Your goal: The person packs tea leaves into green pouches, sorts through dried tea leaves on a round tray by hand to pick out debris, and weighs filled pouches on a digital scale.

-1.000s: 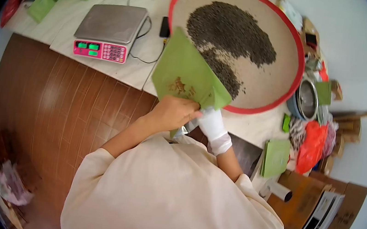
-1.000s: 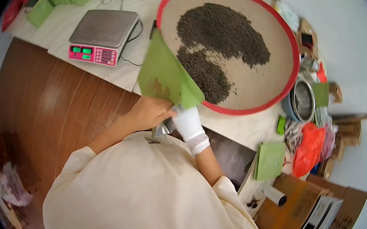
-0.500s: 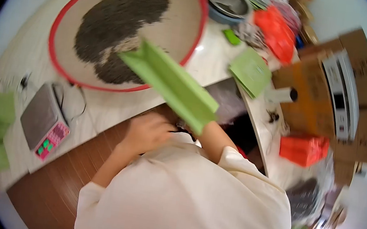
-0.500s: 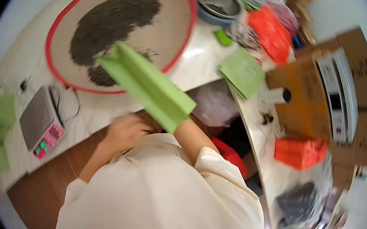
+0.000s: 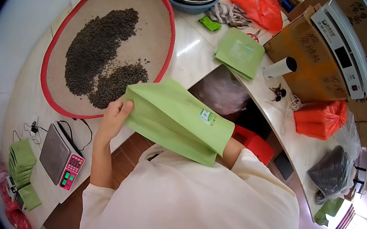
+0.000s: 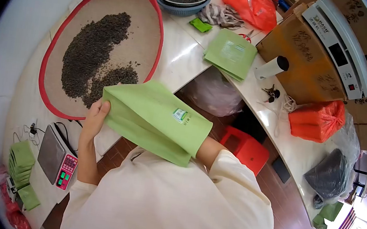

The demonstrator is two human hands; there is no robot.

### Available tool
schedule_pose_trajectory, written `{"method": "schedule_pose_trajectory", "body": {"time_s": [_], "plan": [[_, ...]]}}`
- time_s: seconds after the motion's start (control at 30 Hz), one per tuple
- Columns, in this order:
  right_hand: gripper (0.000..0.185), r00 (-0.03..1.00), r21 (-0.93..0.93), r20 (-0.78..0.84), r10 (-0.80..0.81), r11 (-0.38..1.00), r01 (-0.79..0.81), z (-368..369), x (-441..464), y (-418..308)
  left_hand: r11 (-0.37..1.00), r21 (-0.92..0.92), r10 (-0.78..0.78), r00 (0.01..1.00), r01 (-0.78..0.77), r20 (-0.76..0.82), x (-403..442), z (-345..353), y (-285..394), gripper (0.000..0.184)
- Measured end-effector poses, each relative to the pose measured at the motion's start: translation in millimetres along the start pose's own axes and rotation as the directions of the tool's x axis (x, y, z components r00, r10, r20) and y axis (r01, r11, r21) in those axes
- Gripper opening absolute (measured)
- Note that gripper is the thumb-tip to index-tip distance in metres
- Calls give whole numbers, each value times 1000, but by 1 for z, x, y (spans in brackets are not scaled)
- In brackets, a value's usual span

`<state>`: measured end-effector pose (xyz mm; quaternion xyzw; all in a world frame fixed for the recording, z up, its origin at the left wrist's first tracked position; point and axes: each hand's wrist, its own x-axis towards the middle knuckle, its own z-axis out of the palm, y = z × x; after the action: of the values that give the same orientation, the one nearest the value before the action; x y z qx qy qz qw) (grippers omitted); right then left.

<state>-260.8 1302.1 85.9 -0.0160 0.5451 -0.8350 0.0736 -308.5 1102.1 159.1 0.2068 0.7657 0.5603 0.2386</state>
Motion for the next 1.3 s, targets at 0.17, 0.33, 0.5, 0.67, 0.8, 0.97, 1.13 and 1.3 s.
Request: {"method": "schedule_pose_trajectory", "body": {"time_s": [0.17,0.33,0.5,0.67,0.8,0.97,1.13,1.3], "plan": [[44,997,39,-78,-9,999,12,-20,-8,-6,993,-118,18,999,-13,36,8,30,6,57],[44,991,64,-132,-5,998,14,-35,-14,-10,963,47,268,962,-266,-42,4,64,12,47],[44,982,66,-191,11,998,2,-46,-25,-10,935,117,343,937,-334,-67,1,75,29,43],[44,979,64,-202,22,998,-9,-48,-22,-7,896,138,438,784,-423,-439,16,44,23,41],[44,989,37,-149,3,999,3,-31,4,-5,851,271,521,658,-449,-544,-6,24,6,57],[45,997,16,-82,-18,1000,19,10,37,-3,778,568,485,831,-267,-274,-46,66,-34,85],[45,999,-6,-28,-27,1000,27,57,66,6,796,604,413,768,-43,-489,-47,54,-61,93],[45,998,-70,-1,-64,996,63,92,99,13,742,661,368,757,111,-540,-82,-16,-73,77]]}}
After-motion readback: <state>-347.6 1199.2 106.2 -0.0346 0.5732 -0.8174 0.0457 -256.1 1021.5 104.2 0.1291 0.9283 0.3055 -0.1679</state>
